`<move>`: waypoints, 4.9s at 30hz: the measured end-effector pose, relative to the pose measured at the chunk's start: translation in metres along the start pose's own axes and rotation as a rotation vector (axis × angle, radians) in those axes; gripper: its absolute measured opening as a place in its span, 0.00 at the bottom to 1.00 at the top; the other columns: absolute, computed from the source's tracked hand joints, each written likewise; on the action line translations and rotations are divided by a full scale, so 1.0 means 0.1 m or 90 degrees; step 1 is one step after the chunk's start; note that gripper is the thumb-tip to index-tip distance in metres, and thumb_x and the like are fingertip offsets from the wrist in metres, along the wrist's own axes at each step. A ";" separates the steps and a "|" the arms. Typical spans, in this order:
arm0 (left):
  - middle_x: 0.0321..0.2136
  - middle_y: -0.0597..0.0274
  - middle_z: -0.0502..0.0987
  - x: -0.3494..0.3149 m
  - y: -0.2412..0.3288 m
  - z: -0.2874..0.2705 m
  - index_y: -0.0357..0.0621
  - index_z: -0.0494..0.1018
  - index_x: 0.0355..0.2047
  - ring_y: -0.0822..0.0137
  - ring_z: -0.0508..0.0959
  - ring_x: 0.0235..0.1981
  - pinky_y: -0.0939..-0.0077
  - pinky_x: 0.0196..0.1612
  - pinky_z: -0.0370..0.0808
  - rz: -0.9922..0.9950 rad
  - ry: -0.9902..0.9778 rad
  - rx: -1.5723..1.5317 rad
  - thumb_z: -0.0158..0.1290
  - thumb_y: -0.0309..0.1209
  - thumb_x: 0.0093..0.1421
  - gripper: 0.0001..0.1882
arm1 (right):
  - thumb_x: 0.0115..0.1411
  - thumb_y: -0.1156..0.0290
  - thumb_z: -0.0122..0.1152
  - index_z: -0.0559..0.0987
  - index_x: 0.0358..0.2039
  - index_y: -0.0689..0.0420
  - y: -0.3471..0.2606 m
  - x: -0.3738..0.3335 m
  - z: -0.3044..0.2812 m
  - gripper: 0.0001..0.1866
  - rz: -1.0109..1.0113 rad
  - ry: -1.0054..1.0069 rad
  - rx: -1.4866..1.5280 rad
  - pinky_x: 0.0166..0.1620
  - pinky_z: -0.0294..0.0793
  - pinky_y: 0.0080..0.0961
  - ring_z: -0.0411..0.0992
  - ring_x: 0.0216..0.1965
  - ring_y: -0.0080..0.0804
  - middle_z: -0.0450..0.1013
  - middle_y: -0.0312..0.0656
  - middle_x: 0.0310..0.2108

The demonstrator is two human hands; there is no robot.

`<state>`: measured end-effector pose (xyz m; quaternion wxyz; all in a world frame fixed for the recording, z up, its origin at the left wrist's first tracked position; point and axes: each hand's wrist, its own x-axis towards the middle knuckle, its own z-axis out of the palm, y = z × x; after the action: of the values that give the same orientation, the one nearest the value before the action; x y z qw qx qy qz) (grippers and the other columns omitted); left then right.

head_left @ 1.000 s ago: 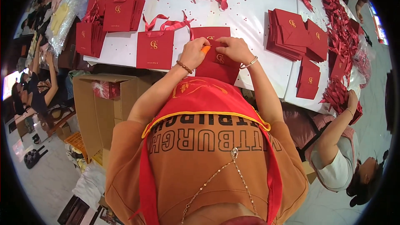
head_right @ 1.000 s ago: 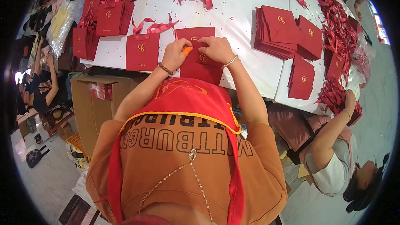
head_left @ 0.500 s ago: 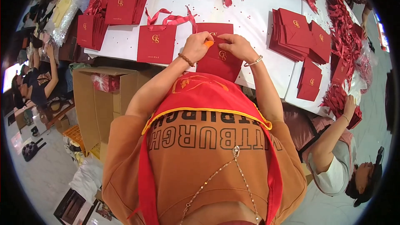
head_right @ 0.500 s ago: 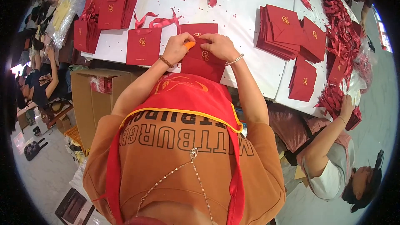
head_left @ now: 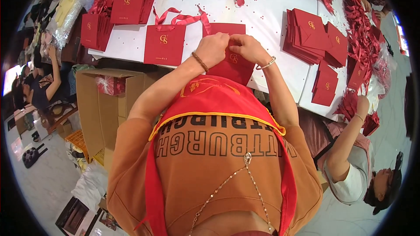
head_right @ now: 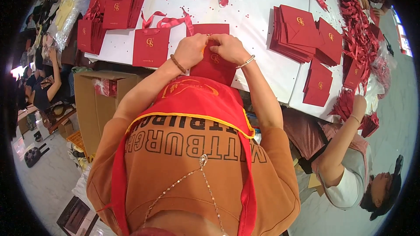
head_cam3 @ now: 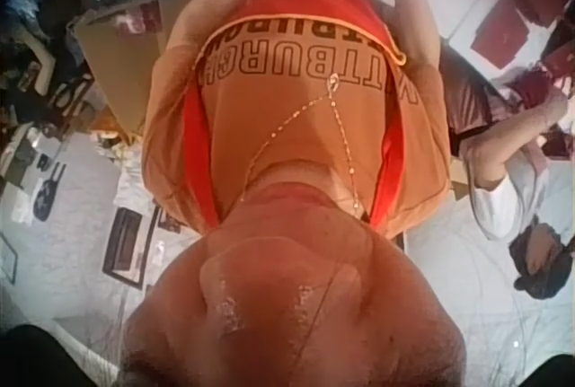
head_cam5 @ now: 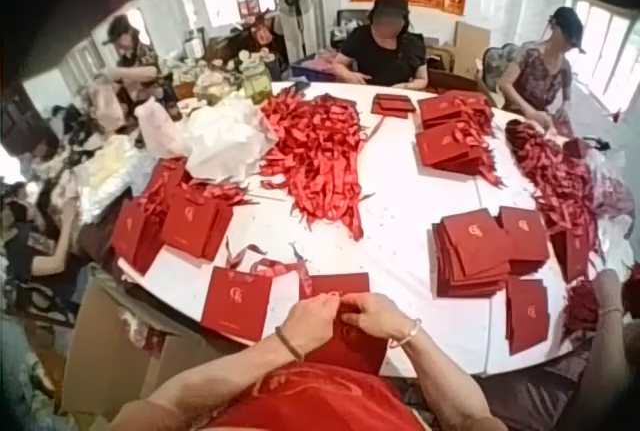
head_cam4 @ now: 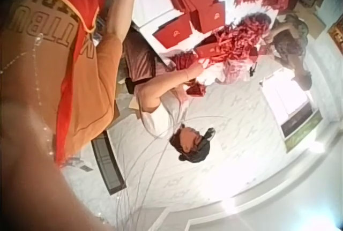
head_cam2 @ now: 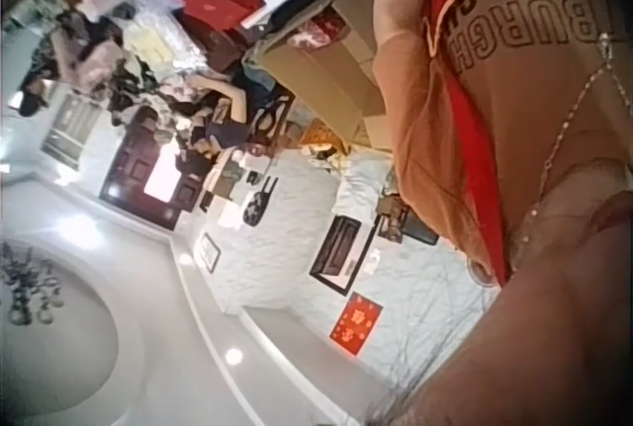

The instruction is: Tying pink ribbons onto red paper gift bags at a workstation.

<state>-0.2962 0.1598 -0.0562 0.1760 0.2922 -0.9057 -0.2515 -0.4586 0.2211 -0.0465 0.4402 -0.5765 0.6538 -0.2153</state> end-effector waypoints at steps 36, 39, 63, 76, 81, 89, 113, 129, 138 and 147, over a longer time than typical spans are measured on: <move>0.25 0.47 0.75 0.09 0.12 -0.08 0.35 0.69 0.27 0.49 0.76 0.25 0.61 0.29 0.73 -0.041 -0.105 0.090 0.49 0.24 0.44 0.08 | 0.50 0.62 0.55 0.74 0.44 0.49 -0.07 -0.06 0.06 0.18 0.034 0.051 -0.094 0.42 0.69 0.34 0.71 0.38 0.43 0.74 0.45 0.35; 0.26 0.46 0.74 0.10 0.23 -0.11 0.34 0.68 0.27 0.48 0.76 0.25 0.61 0.29 0.74 -0.033 -0.119 0.129 0.49 0.24 0.44 0.08 | 0.50 0.63 0.54 0.75 0.43 0.49 -0.08 -0.07 0.08 0.17 0.027 0.065 -0.105 0.41 0.69 0.36 0.71 0.36 0.44 0.74 0.46 0.33; 0.36 0.63 0.75 0.24 -0.05 -0.39 0.50 0.75 0.27 0.62 0.72 0.42 0.63 0.39 0.67 -0.075 -0.197 0.093 0.57 0.43 0.45 0.13 | 0.49 0.61 0.59 0.73 0.32 0.47 -0.14 -0.27 0.20 0.10 -0.122 0.251 -0.347 0.35 0.54 0.32 0.69 0.24 0.31 0.71 0.34 0.18; 0.35 0.57 0.75 0.77 -0.22 -0.30 0.35 0.75 0.25 0.68 0.73 0.32 0.76 0.36 0.68 0.028 -0.594 -0.163 0.51 0.30 0.50 0.09 | 0.49 0.63 0.59 0.76 0.26 0.48 -0.22 -0.39 0.28 0.06 -0.200 0.332 -0.295 0.36 0.56 0.29 0.68 0.26 0.28 0.71 0.33 0.19; 0.27 0.58 0.77 0.78 -0.49 -0.12 0.40 0.76 0.28 0.67 0.75 0.30 0.75 0.33 0.70 -0.222 -0.209 -0.327 0.46 0.36 0.54 0.13 | 0.50 0.62 0.59 0.76 0.26 0.48 -0.24 -0.37 0.25 0.06 -0.175 0.301 -0.286 0.35 0.56 0.29 0.69 0.25 0.29 0.71 0.35 0.18; 0.32 0.53 0.76 0.76 -0.83 -0.20 0.44 0.74 0.29 0.52 0.76 0.34 0.61 0.36 0.69 -0.329 -0.127 0.242 0.47 0.46 0.54 0.18 | 0.50 0.59 0.59 0.75 0.27 0.50 -0.01 -0.20 0.22 0.10 -0.117 0.275 -0.274 0.32 0.57 0.32 0.69 0.22 0.34 0.71 0.37 0.16; 0.24 0.62 0.74 0.36 -0.40 -0.32 0.33 0.71 0.34 0.76 0.72 0.20 0.84 0.21 0.68 -0.292 -0.278 -0.475 0.49 0.21 0.53 0.07 | 0.40 0.66 0.67 0.76 0.34 0.50 -0.09 -0.31 0.20 0.18 -0.072 0.336 -0.340 0.35 0.66 0.32 0.65 0.38 0.37 0.66 0.40 0.33; 0.20 0.55 0.76 0.02 -0.02 0.01 0.38 0.72 0.27 0.63 0.78 0.22 0.74 0.26 0.72 -0.136 -0.075 -0.277 0.50 0.23 0.50 0.04 | 0.47 0.67 0.62 0.74 0.41 0.62 0.23 -0.23 0.29 0.20 0.081 0.261 0.144 0.41 0.70 0.28 0.72 0.37 0.41 0.72 0.51 0.37; 0.20 0.58 0.75 0.03 0.02 0.22 0.37 0.73 0.30 0.72 0.75 0.18 0.79 0.22 0.70 -0.153 -0.046 -0.304 0.51 0.24 0.51 0.05 | 0.48 0.68 0.61 0.75 0.39 0.61 0.21 -0.25 0.27 0.18 0.078 0.260 0.135 0.42 0.70 0.29 0.71 0.38 0.41 0.72 0.51 0.37; 0.22 0.52 0.76 0.07 0.13 0.20 0.38 0.73 0.29 0.60 0.77 0.23 0.71 0.27 0.72 -0.064 0.020 -0.183 0.49 0.24 0.51 0.06 | 0.48 0.69 0.61 0.75 0.38 0.61 0.20 -0.26 0.29 0.16 0.072 0.279 0.131 0.39 0.70 0.30 0.71 0.35 0.42 0.73 0.50 0.35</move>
<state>-0.3169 0.1720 -0.0637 0.2171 0.3125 -0.8420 -0.3824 -0.4477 0.2574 -0.0689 0.3556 -0.4306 0.7397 -0.3756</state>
